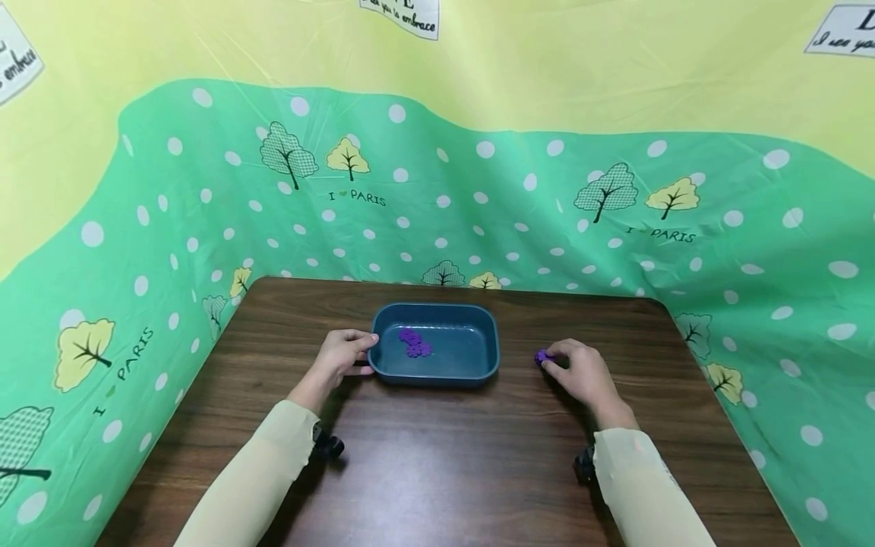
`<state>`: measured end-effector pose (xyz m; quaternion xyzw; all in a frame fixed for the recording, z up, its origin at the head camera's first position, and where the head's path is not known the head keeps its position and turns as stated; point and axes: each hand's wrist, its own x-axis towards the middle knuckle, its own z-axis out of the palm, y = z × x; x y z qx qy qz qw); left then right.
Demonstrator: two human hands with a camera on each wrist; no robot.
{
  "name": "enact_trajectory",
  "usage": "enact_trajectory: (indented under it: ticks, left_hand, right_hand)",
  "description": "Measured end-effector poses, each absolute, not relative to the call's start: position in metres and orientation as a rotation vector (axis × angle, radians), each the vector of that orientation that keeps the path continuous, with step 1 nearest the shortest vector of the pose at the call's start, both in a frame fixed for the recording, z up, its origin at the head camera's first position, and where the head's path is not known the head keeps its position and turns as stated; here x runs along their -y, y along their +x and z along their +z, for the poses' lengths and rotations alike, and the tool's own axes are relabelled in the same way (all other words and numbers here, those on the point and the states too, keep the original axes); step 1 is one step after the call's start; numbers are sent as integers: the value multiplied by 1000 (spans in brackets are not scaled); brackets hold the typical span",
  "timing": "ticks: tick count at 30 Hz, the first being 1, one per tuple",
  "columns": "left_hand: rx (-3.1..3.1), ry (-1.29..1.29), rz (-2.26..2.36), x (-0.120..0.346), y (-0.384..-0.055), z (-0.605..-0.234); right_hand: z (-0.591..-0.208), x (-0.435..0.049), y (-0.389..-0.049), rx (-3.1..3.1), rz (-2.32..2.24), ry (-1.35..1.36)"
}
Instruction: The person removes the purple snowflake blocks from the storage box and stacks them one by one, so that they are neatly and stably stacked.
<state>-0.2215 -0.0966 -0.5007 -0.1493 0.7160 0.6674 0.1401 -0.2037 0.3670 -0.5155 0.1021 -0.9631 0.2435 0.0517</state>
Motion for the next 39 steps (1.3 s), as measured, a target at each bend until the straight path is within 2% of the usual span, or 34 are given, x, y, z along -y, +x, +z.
enact_trajectory:
  ticks: [39]
  left_hand:
    - [-2053, -455, 1931, 95, -223, -501]
  right_hand:
    - [-526, -366, -206, 2948, 723, 304]
